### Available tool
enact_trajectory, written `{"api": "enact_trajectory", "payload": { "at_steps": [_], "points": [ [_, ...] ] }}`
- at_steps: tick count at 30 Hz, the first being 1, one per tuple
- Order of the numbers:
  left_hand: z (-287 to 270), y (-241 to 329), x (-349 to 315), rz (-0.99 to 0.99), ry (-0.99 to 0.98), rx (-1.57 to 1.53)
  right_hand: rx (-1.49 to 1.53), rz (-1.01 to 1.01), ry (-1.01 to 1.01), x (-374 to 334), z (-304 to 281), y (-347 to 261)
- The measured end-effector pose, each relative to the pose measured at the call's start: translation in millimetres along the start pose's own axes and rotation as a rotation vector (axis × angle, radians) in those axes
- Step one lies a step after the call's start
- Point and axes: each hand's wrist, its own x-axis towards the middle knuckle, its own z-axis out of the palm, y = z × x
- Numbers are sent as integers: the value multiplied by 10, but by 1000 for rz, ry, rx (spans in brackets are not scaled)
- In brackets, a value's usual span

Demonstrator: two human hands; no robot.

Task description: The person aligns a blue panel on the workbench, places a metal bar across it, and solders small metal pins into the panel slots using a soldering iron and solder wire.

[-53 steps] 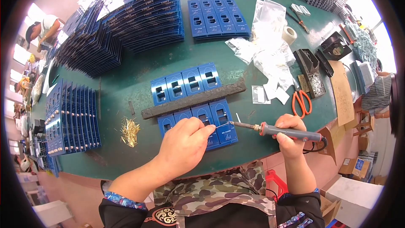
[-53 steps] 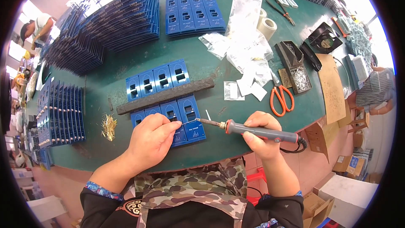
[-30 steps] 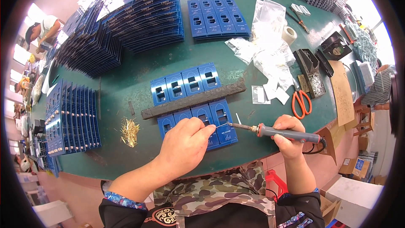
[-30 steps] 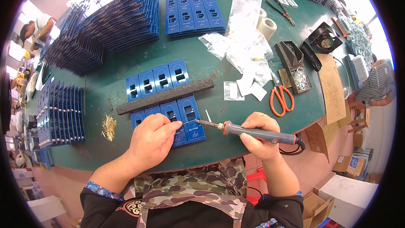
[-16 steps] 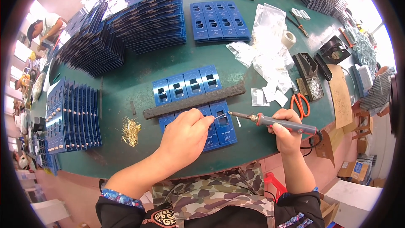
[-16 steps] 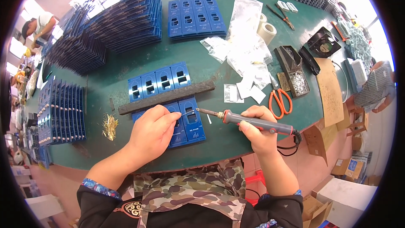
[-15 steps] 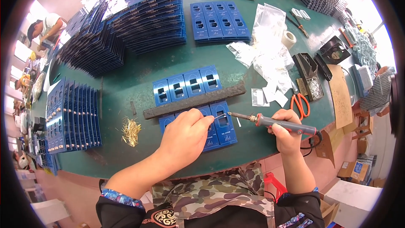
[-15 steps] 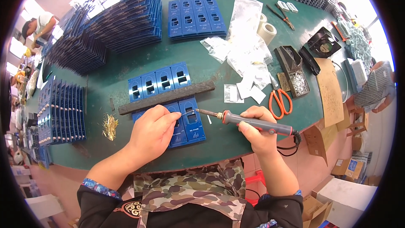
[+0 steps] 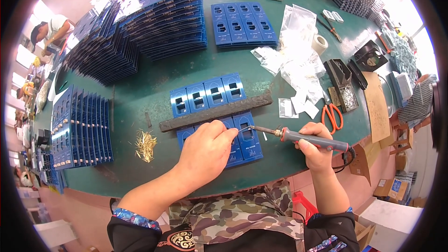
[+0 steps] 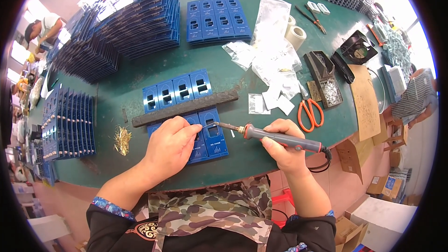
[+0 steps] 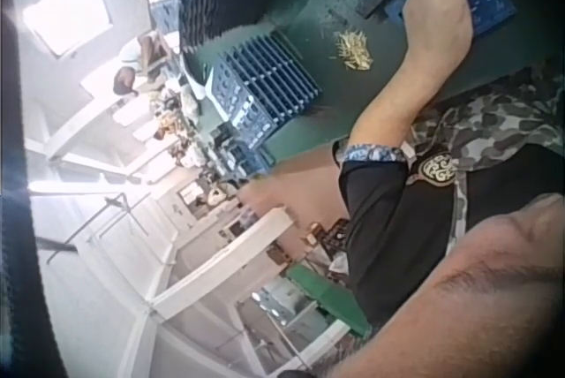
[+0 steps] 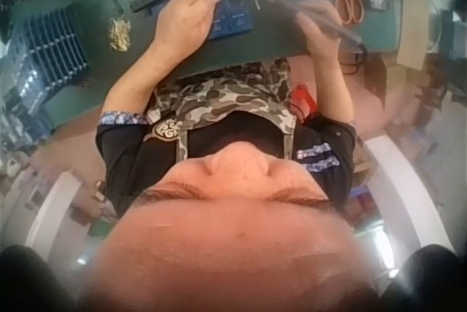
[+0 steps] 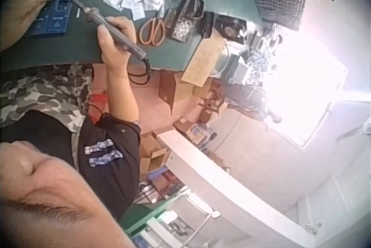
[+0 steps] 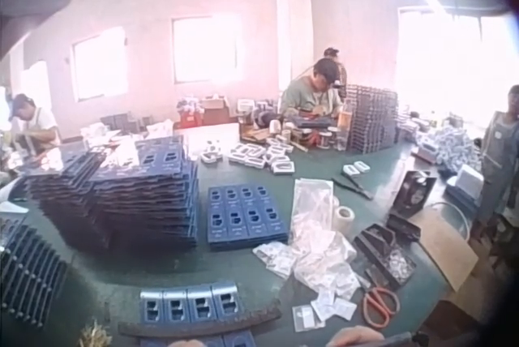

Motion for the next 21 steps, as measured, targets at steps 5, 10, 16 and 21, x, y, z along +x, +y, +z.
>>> {"api": "enact_trajectory", "payload": {
  "at_steps": [5,10,16,21],
  "points": [
    [-5,6,5,-7,-17,13,-10,2,-4,0,14,-4],
    [-3,18,12,-16,-14,12,10,13,0,-4,4,-10],
    [9,2,-12,14,14,-9,80,16,31,-18,-18,-3],
    [2,14,-15,4,-4,5,16,-3,11,-16,6,-14]
  ]
}}
